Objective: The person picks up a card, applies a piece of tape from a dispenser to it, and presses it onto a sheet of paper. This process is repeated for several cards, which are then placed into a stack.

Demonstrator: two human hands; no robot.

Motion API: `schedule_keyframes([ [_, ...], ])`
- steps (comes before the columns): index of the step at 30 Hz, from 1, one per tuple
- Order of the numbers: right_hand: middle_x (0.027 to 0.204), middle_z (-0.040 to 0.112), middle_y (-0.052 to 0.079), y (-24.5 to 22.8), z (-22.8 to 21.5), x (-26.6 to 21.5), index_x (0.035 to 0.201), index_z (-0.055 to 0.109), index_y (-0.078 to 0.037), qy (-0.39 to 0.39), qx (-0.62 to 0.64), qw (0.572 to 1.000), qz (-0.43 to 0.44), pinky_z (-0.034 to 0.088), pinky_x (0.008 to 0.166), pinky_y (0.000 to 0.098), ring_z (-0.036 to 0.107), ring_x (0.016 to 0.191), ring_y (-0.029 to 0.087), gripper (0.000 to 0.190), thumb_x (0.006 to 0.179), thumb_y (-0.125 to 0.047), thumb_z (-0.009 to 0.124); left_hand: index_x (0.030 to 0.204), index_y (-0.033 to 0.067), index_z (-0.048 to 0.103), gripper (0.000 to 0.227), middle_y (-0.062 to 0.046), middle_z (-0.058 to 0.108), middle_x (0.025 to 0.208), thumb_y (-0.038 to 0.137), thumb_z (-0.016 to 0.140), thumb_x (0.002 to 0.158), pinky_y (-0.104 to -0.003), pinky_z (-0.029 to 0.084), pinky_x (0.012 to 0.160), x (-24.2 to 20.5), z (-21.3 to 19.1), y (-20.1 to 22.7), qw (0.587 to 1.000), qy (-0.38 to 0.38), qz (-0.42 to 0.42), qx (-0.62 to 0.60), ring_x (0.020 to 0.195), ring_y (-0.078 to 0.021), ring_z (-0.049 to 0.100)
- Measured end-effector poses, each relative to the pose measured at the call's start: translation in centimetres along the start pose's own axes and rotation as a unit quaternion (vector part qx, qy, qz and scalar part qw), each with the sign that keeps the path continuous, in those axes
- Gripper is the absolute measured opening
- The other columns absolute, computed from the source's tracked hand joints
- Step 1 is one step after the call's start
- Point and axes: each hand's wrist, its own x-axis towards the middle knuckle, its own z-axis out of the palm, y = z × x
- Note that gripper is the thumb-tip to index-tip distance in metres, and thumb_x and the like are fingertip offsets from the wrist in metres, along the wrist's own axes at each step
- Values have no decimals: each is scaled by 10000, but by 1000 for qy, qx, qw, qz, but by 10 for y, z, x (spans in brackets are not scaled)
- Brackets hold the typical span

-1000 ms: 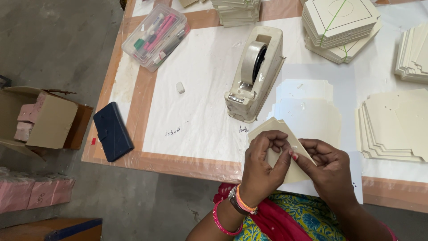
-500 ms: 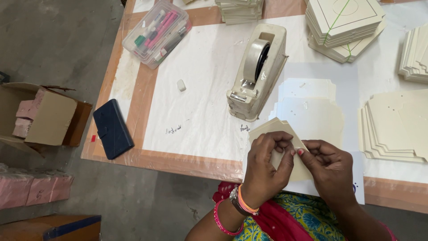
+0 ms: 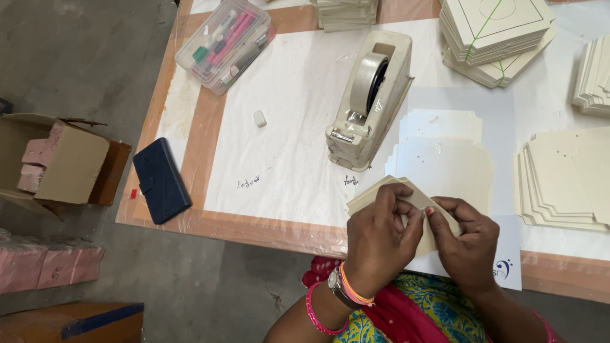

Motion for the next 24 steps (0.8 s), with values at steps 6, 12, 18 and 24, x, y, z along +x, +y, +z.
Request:
schedule_keyframes([
  [6, 879, 754, 101, -2, 6, -2, 1122, 716, 72, 11, -58, 997, -47, 528, 667, 212, 681, 768, 95, 178, 981, -30, 680, 1144, 60, 572, 320, -43, 699, 732, 184, 758, 915, -337, 521, 559, 2, 1, -3, 997, 9, -5, 76, 622, -231, 707],
  [12, 896, 750, 102, -12, -2, 8, 1123, 710, 75, 23, -61, 998, -22, 536, 663, 219, 679, 758, 96, 181, 993, -43, 666, 1109, 36, 549, 567, -93, 641, 648, 394, 868, 806, -387, 496, 502, 12, -7, -14, 986, 6, -36, 163, 576, -288, 681],
  [18, 968, 748, 134, 3, -14, 25, 1173, 693, 94, -34, 128, 981, 144, 548, 745, 236, 680, 826, 115, 255, 1016, -88, 608, 1211, 38, 573, 632, -148, 687, 953, 389, 870, 777, -412, 510, 725, 10, -23, -4, 974, 63, 67, 205, 855, -316, 688],
  [24, 966, 757, 146, -1, -15, 24, 1179, 682, 104, -80, 175, 964, 182, 571, 753, 259, 707, 831, 142, 290, 1000, -113, 611, 1304, -19, 567, 711, -205, 677, 1094, 346, 863, 770, -421, 524, 802, 16, -18, -10, 979, 82, 90, 162, 969, -362, 678],
])
